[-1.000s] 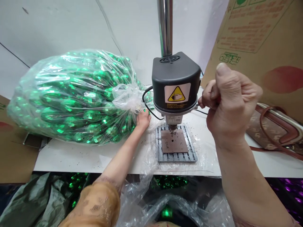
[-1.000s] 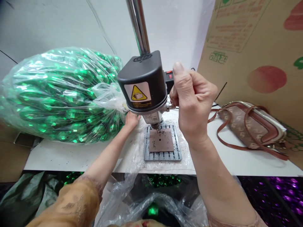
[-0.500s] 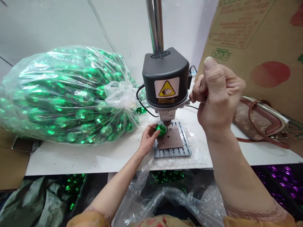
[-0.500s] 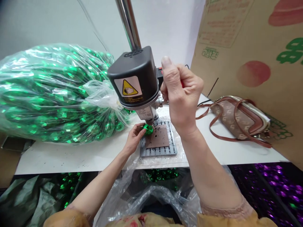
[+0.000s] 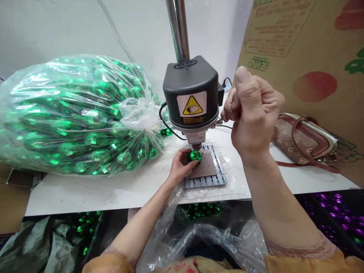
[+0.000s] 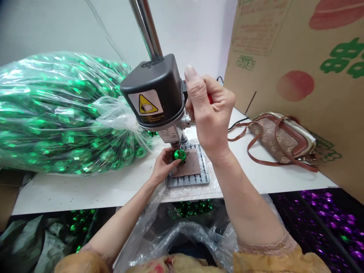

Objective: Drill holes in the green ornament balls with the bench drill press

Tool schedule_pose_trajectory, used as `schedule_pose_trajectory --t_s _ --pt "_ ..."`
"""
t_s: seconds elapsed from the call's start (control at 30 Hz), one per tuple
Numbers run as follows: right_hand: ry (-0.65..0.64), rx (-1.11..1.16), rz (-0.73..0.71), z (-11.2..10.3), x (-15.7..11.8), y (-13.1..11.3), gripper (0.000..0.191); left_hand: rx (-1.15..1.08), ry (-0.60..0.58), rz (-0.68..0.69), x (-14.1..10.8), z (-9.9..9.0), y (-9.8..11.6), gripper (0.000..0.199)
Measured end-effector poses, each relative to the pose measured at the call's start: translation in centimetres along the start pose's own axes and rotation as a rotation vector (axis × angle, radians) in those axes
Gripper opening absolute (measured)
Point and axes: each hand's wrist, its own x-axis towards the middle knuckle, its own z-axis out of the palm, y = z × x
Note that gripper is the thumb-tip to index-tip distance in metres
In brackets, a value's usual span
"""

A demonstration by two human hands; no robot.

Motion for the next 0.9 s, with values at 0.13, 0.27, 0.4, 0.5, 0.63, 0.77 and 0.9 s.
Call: schedule_pose_trajectory --t_s 0.13,0.27,0.4,0.5,0.63,0.77,0.9 --pt "0.001 0.06 0.009 0.0 0.0 0.0 0.044 0.011 -0.043 0.036 -0.3 0.1 -0.4 0.051" --pt "0.017 0.05 0.016 0.0 0.0 0.0 0.043 0.072 -0.085 0.01 -0.9 0.2 -0.4 0.056" --pt "0.012 0.043 0.013 0.0 0.0 0.0 0.043 0.111 -0.085 0.012 -1.3 0.5 -0.3 0.058" --pt "0.017 0.046 -0.001 0.0 -0.2 0.1 0.044 0.121 -0.09 0.033 -1.3 0.7 -0.3 0.058" --pt "0.06 0.05 -0.05 -0.2 -1.3 0.1 0.049 0.118 -0.095 0.019 -1.3 0.7 -0.2 0.058" --pt "0.121 0.074 -0.133 -0.5 -3.0 0.2 0.05 0.12 -0.086 0.014 -1.3 0.7 -0.3 0.059" --pt "0.098 0.067 -0.155 -0.9 -4.0 0.4 0.048 0.116 -0.085 0.013 -1.3 0.7 -0.6 0.059"
